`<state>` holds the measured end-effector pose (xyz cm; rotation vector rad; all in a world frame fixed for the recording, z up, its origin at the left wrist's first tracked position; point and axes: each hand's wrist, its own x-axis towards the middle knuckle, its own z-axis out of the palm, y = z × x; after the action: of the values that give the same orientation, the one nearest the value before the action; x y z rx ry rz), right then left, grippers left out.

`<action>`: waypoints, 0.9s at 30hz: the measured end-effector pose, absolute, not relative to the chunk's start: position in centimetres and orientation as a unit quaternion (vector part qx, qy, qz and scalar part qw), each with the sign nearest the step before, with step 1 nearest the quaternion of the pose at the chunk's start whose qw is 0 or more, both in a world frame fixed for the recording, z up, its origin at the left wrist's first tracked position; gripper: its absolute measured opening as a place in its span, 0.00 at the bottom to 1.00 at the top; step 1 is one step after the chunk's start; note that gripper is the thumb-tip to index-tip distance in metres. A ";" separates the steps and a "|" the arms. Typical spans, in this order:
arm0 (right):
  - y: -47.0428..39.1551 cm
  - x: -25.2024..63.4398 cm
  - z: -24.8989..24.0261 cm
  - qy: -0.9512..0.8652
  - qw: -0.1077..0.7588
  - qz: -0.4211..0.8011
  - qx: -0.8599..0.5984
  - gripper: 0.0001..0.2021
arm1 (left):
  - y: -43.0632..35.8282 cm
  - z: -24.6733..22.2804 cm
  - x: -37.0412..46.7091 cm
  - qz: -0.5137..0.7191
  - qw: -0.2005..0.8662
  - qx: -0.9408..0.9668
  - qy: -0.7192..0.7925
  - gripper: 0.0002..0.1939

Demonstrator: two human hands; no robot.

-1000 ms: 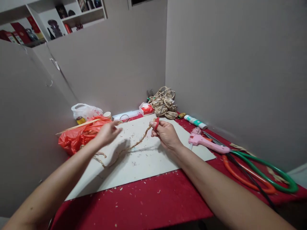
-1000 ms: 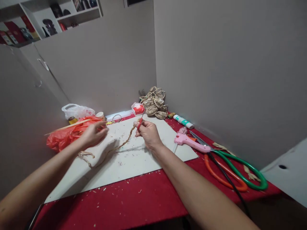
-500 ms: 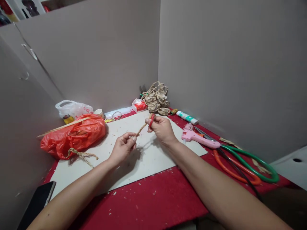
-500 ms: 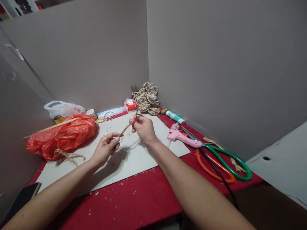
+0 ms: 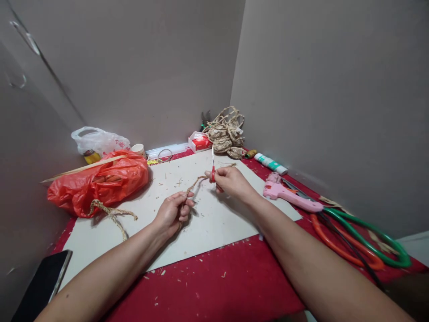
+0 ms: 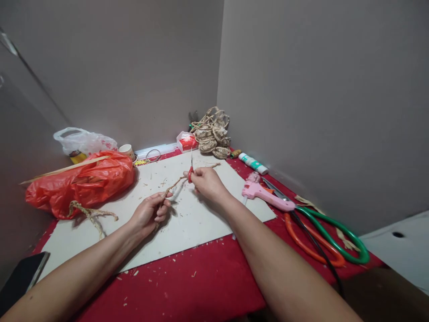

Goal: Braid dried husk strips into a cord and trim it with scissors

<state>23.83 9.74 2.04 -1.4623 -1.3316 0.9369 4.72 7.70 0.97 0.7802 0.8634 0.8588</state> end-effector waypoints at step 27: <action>6.7 22.5 2.3 -0.795 0.044 0.064 -0.601 0.15 | 8.6 0.6 4.3 0.411 0.740 0.350 0.401 0.05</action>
<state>22.48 6.72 2.34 -1.8380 -2.4317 0.1951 4.28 8.65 0.62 0.7668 0.8790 0.9019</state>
